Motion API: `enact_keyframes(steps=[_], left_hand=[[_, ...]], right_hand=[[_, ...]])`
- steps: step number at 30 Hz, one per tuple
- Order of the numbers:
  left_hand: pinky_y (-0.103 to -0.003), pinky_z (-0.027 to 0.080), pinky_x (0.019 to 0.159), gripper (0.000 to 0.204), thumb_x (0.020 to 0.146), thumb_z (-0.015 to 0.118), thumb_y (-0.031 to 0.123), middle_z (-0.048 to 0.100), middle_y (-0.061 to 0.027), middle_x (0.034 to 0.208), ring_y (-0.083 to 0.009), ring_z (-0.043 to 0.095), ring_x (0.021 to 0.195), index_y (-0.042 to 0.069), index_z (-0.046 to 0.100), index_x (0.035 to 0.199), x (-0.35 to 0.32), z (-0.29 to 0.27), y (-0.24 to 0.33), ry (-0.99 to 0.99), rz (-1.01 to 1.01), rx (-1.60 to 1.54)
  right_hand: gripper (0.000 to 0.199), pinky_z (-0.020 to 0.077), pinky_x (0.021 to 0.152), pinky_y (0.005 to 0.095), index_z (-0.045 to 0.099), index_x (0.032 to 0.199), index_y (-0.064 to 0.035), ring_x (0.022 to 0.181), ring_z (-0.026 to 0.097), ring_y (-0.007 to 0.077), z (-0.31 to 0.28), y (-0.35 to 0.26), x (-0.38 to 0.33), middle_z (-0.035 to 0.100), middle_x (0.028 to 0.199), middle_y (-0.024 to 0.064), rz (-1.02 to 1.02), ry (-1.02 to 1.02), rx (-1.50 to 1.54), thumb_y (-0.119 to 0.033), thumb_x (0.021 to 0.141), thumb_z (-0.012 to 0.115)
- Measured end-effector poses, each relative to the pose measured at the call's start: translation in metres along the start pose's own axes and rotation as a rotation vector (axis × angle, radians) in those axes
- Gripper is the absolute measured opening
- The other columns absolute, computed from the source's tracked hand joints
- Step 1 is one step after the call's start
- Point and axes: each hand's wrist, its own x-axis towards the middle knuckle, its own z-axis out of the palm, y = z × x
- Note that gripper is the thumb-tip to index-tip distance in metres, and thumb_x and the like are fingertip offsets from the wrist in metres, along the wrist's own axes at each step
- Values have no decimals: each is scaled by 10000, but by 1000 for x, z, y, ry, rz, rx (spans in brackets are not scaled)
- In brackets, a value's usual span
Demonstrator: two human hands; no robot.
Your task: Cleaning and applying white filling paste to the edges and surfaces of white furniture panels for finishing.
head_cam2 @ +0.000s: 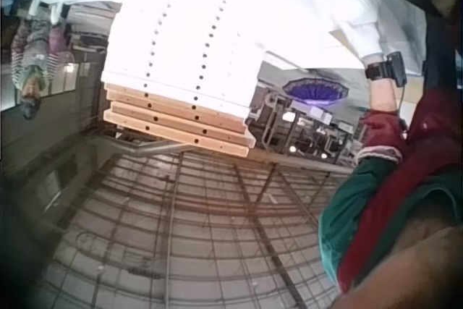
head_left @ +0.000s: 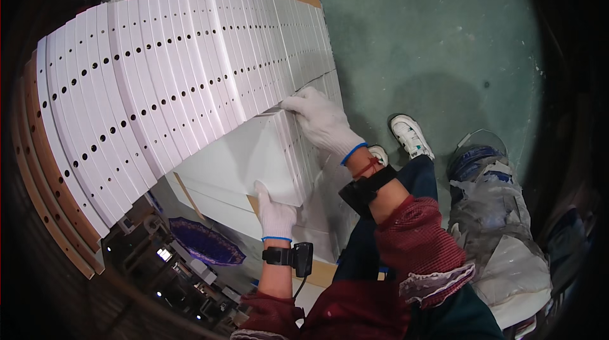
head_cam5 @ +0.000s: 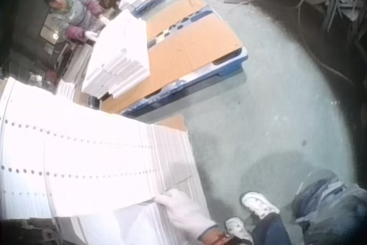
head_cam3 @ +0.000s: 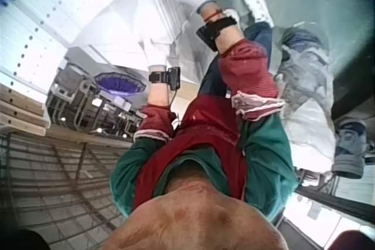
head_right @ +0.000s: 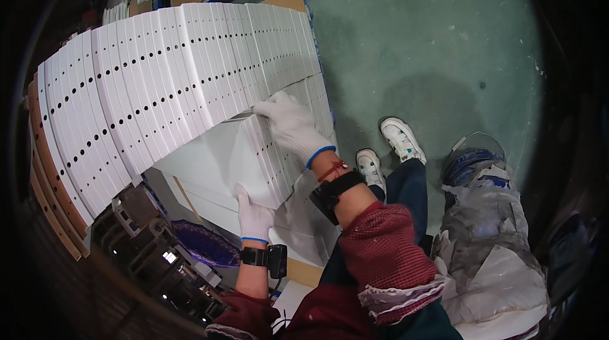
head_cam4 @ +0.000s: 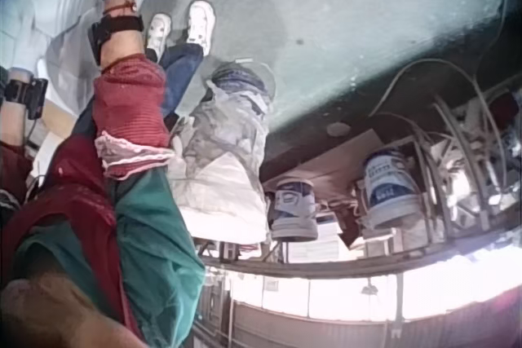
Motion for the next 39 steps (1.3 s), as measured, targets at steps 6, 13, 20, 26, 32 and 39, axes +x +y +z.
enact_keyframes(steps=[6,13,20,26,32,39], left_hand=[[-496,351,1082,661,939,480,548,430,-117,1419,-313,423,1287,88,374,1401,0,-11,2,19,-50,-13],[-420,381,1050,659,947,369,617,474,-99,1388,-279,452,1261,123,436,1378,-4,-48,-10,27,27,305],[-378,384,1042,716,961,266,624,507,-95,1345,-256,486,1226,81,412,1404,-12,-82,-34,-22,-130,-108],[-365,388,1044,834,900,350,683,384,-99,1450,-245,441,1278,91,264,1482,-46,-227,-101,27,594,1282],[-323,228,1146,643,975,461,319,278,-115,1527,-222,310,1381,35,204,1491,-88,-164,-127,18,-262,-184],[-380,334,1108,680,797,580,-18,372,-206,1448,-359,416,1300,47,342,1431,-164,-225,-195,-247,630,986]], right_hand=[[272,472,829,391,627,1018,-154,991,556,313,18,-10,-6,584,1027,101,-37,149,-128,-35,814,492],[316,470,798,422,571,1094,-165,956,553,323,35,-16,-48,569,970,94,-107,126,-193,-39,809,519],[359,431,937,396,541,1238,-71,1071,535,363,53,-13,-126,582,1107,158,109,-24,-63,-110,882,512],[647,379,1016,346,452,1365,-30,1232,492,317,101,-46,-168,522,1300,222,509,-100,126,-443,888,591],[811,469,889,421,512,1292,-51,1049,600,369,38,-58,-150,637,1072,219,404,-849,-595,-667,771,603],[773,448,881,477,562,1180,-28,1036,586,435,84,-80,-196,626,1048,291,199,-594,-583,-711,824,501]])
